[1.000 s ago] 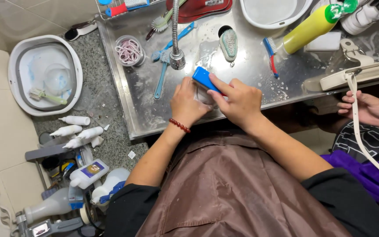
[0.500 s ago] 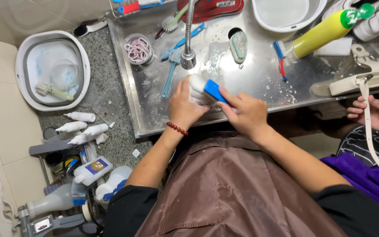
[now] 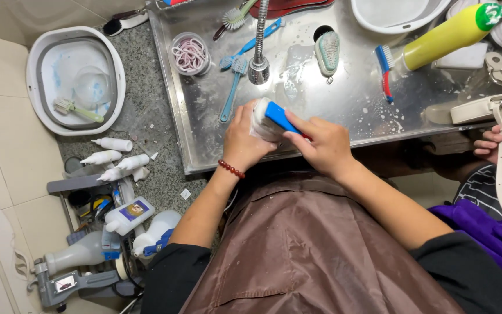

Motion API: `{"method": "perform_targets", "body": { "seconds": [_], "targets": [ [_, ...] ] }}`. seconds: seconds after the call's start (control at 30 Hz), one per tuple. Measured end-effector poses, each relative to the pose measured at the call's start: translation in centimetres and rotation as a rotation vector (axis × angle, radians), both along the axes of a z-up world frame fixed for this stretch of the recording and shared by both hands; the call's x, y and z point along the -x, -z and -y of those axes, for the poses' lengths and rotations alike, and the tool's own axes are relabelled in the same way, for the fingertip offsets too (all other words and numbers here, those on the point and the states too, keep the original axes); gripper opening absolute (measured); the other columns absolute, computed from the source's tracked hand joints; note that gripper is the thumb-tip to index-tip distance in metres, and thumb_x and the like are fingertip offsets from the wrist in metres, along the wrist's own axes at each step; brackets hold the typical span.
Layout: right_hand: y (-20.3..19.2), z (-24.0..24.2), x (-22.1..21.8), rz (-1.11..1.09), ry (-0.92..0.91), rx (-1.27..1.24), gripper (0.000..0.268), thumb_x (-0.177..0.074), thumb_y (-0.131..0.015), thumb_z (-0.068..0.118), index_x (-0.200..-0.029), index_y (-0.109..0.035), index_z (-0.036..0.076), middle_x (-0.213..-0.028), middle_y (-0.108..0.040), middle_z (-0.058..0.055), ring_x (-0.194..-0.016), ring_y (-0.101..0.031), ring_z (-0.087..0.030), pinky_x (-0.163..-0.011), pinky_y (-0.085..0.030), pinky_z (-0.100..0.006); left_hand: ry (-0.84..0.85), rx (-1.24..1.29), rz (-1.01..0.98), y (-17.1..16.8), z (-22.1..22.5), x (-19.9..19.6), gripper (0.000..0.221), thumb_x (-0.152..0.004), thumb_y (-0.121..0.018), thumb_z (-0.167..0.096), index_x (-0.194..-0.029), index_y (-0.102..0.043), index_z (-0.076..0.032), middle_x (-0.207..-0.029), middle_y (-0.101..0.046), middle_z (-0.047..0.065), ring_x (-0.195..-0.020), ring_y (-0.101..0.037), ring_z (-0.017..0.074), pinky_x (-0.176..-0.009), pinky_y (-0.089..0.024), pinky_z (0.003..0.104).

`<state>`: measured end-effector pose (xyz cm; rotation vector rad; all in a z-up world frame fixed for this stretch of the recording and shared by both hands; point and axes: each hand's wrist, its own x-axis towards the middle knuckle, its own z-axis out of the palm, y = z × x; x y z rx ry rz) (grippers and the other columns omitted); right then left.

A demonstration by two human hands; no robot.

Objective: The recorder is cleaning a white sneaker using a brush and cleaning solution at a workbench.

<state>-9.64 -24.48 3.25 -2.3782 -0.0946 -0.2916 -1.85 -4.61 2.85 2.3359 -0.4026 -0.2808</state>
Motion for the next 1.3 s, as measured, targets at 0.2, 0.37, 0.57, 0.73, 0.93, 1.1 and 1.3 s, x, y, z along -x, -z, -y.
{"method": "perform_targets", "body": {
  "seconds": [0.2,0.37,0.57,0.73,0.93,1.1,1.3],
  "targets": [
    [1.9,-0.2,0.7,-0.080,0.021,-0.102,0.040,-0.093,-0.075,0.035,-0.132,-0.072,0.024,-0.071,-0.060,-0.006,-0.060,-0.062,-0.027,-0.056,-0.048,-0.039,0.092,0.084,-0.008,0.2,-1.4,0.7,0.103,-0.052,-0.094,-0.017,-0.146,-0.051,-0.013,-0.134,-0.061,0.010,-0.123,-0.064,0.0342,-0.103,-0.054,0.041],
    [1.9,-0.2,0.6,0.001,-0.098,-0.095,0.039,-0.090,-0.078,0.033,-0.128,-0.074,0.024,-0.071,-0.059,-0.008,-0.058,-0.060,-0.027,-0.053,-0.046,-0.039,0.081,0.226,-0.139,0.0,-2.1,0.1,0.103,-0.052,-0.100,-0.025,-0.143,-0.054,-0.011,-0.134,-0.065,0.011,-0.123,-0.066,0.0272,-0.105,-0.053,0.037],
    [3.5,-0.5,0.0,0.039,-0.152,-0.080,0.038,-0.089,-0.079,0.035,-0.126,-0.075,0.026,-0.070,-0.058,-0.007,-0.055,-0.058,-0.025,-0.050,-0.044,-0.039,0.096,0.223,-0.117,1.3,-3.5,0.8,0.097,-0.053,-0.098,-0.022,-0.141,-0.057,-0.010,-0.128,-0.071,0.012,-0.119,-0.069,0.0271,-0.104,-0.054,0.037],
    [3.7,-1.0,-0.8,0.137,-0.287,-0.067,0.041,-0.086,-0.079,0.036,-0.126,-0.075,0.027,-0.066,-0.055,-0.006,-0.052,-0.057,-0.025,-0.048,-0.043,-0.039,0.100,0.247,-0.119,1.1,-4.4,0.7,0.098,-0.051,-0.098,-0.022,-0.139,-0.057,-0.009,-0.129,-0.071,0.012,-0.119,-0.070,0.0262,-0.104,-0.055,0.037],
    [3.8,-0.9,-0.9,0.184,-0.328,-0.003,0.042,-0.085,-0.080,0.035,-0.126,-0.075,0.027,-0.069,-0.057,-0.005,-0.054,-0.056,-0.026,-0.048,-0.041,-0.040,0.099,0.241,-0.036,1.8,-4.8,1.0,0.095,-0.059,-0.101,-0.023,-0.141,-0.054,-0.008,-0.129,-0.071,0.012,-0.119,-0.070,0.0232,-0.103,-0.055,0.035],
    [5.3,-0.8,-0.7,0.160,-0.291,-0.011,0.040,-0.086,-0.079,0.034,-0.125,-0.075,0.026,-0.069,-0.057,-0.005,-0.053,-0.055,-0.024,-0.048,-0.041,-0.039,-0.073,0.295,-0.246,1.4,-4.5,1.9,0.095,-0.058,-0.096,-0.016,-0.142,-0.055,-0.009,-0.121,-0.076,0.009,-0.111,-0.072,0.0160,-0.098,-0.058,0.032],
    [7.0,0.1,0.5,0.079,-0.375,-0.083,0.037,-0.087,-0.079,0.035,-0.123,-0.074,0.028,-0.065,-0.054,-0.003,-0.053,-0.057,-0.023,-0.048,-0.042,-0.038,-0.055,0.471,-0.265,5.6,-6.5,1.6,0.096,-0.059,-0.092,-0.009,-0.147,-0.052,-0.008,-0.132,-0.070,0.011,-0.122,-0.065,0.0160,-0.107,-0.052,0.033]
  ]
}}
